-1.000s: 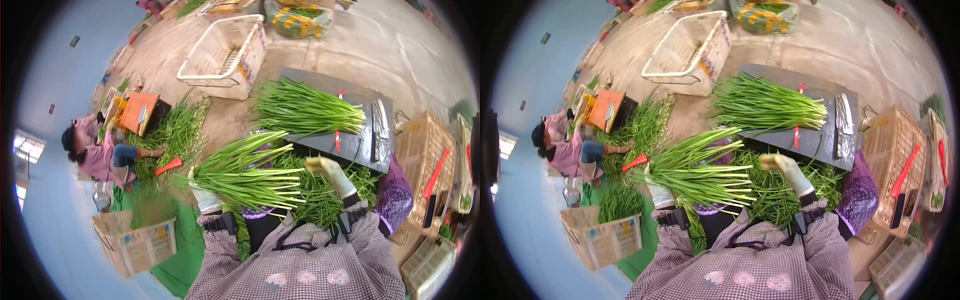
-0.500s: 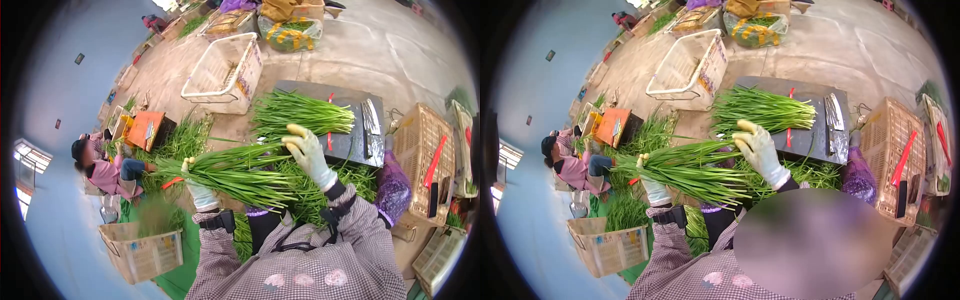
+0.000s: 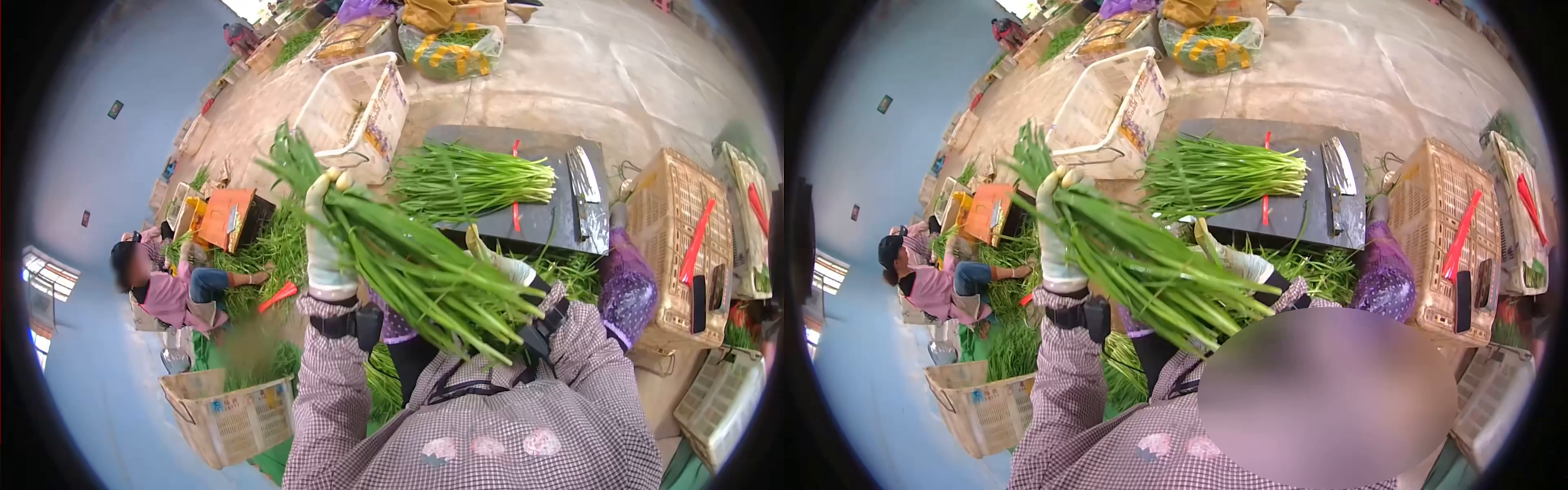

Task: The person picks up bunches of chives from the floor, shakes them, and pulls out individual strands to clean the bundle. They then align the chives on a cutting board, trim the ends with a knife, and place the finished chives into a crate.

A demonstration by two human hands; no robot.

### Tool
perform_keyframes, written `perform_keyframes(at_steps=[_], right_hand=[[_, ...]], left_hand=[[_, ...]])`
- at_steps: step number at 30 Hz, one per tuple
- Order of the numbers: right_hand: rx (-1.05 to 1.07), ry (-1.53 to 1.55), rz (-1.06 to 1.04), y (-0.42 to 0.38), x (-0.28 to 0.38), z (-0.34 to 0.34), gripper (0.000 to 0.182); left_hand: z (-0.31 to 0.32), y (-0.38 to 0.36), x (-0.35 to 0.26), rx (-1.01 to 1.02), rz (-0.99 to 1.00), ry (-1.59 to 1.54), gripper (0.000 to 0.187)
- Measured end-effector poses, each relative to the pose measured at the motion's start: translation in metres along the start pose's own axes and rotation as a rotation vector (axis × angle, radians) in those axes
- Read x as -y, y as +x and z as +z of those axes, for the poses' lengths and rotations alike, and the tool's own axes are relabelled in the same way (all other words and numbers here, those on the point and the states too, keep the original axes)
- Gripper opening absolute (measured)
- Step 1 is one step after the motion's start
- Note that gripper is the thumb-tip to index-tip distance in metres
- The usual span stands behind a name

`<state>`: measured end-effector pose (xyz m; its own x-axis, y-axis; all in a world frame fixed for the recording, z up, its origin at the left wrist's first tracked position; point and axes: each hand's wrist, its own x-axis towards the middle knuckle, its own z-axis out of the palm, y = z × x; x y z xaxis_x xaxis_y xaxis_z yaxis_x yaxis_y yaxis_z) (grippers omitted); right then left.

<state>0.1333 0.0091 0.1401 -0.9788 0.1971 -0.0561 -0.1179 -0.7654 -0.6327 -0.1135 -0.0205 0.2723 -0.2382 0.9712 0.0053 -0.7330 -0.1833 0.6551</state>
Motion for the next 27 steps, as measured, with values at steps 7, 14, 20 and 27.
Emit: perform_keyframes(at_steps=[7, 14, 20, 27], right_hand=[[-0.121, 0.276, -0.111, -0.016, -0.070, -0.017, 0.097], [-0.127, 0.381, -0.152, -0.033, -0.076, -0.027, 0.102], [-0.038, -0.292, 0.017, -0.061, -0.100, -0.046, 0.089], [-0.089, -0.064, -0.083, -0.050, -0.099, 0.026, 0.064]], left_hand=[[-0.039, 0.044, 0.030, 0.129, -0.135, 0.023, 0.017], [-0.049, 0.041, 0.030, 0.250, -0.127, -0.116, 0.016], [-0.065, 0.051, 0.049, 0.257, -0.143, -0.109, 0.012], [-0.093, 0.075, 0.080, 0.222, -0.060, -0.269, 0.010]])
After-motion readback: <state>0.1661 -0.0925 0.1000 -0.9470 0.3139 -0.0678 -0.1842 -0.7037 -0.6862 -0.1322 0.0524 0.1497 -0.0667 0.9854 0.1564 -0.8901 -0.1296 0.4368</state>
